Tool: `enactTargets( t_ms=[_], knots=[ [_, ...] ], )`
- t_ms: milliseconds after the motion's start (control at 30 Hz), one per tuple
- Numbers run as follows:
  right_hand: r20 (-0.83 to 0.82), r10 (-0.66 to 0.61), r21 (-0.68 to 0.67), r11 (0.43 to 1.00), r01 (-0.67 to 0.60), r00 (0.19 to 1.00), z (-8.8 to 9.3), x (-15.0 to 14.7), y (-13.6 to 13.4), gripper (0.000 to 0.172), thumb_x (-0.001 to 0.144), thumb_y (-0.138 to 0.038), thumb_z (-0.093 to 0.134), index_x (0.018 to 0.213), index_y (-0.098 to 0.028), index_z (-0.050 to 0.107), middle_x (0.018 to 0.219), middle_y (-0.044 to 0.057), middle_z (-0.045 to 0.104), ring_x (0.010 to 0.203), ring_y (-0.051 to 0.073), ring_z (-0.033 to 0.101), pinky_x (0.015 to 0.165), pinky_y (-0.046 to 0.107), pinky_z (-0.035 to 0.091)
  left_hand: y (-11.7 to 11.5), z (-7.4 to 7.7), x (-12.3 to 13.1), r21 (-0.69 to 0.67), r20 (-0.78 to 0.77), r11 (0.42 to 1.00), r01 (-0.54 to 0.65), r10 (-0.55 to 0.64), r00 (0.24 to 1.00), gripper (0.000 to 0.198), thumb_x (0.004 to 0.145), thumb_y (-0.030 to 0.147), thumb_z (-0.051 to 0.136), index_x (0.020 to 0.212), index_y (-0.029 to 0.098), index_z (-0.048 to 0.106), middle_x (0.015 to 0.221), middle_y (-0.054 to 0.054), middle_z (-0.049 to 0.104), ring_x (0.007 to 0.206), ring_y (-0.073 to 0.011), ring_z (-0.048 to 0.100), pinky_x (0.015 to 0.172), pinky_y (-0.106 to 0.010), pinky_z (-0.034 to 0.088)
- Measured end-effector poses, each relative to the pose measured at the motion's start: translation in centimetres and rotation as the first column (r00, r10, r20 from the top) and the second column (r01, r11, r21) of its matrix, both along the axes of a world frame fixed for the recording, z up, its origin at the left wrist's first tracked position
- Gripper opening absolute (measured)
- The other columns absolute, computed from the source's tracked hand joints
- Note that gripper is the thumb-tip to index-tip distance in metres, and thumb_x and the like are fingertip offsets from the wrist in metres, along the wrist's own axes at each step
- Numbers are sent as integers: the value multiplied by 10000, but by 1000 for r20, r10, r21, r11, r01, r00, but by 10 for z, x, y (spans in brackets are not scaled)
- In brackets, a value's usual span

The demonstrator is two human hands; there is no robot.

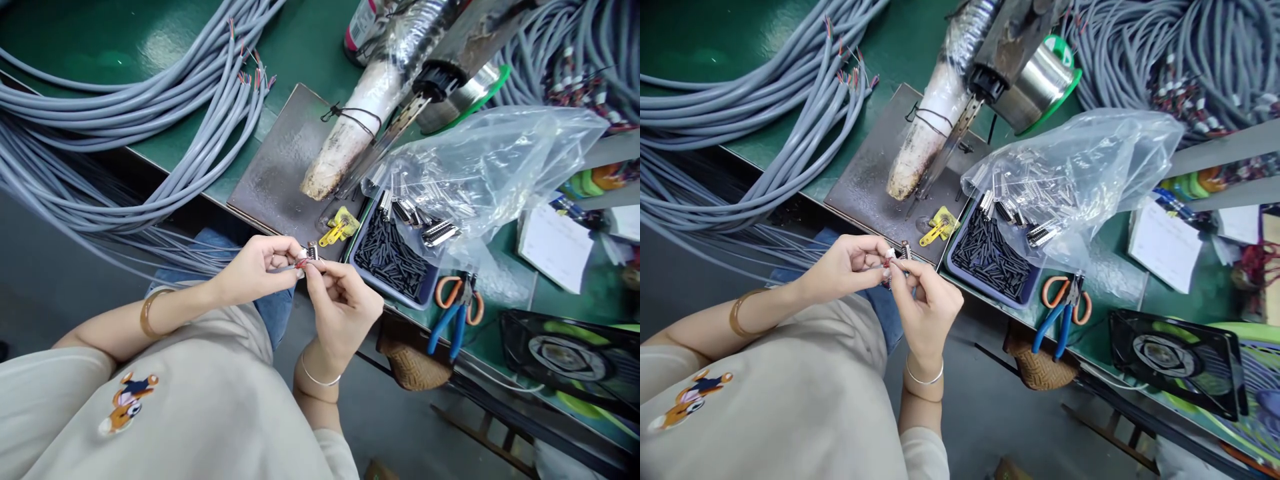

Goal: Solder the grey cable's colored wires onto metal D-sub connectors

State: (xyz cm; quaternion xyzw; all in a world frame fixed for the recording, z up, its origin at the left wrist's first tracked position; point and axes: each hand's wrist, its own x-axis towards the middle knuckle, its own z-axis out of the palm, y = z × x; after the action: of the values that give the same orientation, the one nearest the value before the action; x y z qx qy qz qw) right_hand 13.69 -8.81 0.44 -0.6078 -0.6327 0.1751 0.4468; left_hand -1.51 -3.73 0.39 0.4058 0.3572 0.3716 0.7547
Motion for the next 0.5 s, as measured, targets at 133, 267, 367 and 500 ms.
enactTargets(
  t_ms=[133,267,367,500],
  knots=[
    [307,11,265,959,-97,952,-8,-4,-1,133,903,-165,735,1022,-222,721,634,-64,629,500,62,461,513,237,357,2,-6,-3,10,78,998,-58,57,995,194,678,77,738,822,138,624,772,15,645,683,-64,600,625,-163,471],
    [532,32,386,881,-275,846,-16,-2,-5,241,887,-150,759,1119,-177,698,560,-72,536,491,76,399,538,276,324,3,-13,-7,7,147,999,-33,31,989,192,680,77,755,792,141,614,732,11,654,642,-60,595,587,-152,456],
    [566,60,376,869,-322,822,-16,-1,-6,281,907,-136,733,1182,-161,680,569,-72,518,497,77,388,544,284,311,3,-16,-9,4,188,1000,-23,22,982,213,673,72,776,798,143,619,742,-1,670,669,-75,621,615,-163,483],
    [534,21,405,871,-278,845,-11,0,-1,210,912,-141,725,1118,-178,700,578,-68,545,481,74,409,528,281,326,0,-15,-11,26,173,999,-28,23,985,271,643,92,848,810,139,640,775,-8,678,712,-85,642,667,-172,514]
  ],
)
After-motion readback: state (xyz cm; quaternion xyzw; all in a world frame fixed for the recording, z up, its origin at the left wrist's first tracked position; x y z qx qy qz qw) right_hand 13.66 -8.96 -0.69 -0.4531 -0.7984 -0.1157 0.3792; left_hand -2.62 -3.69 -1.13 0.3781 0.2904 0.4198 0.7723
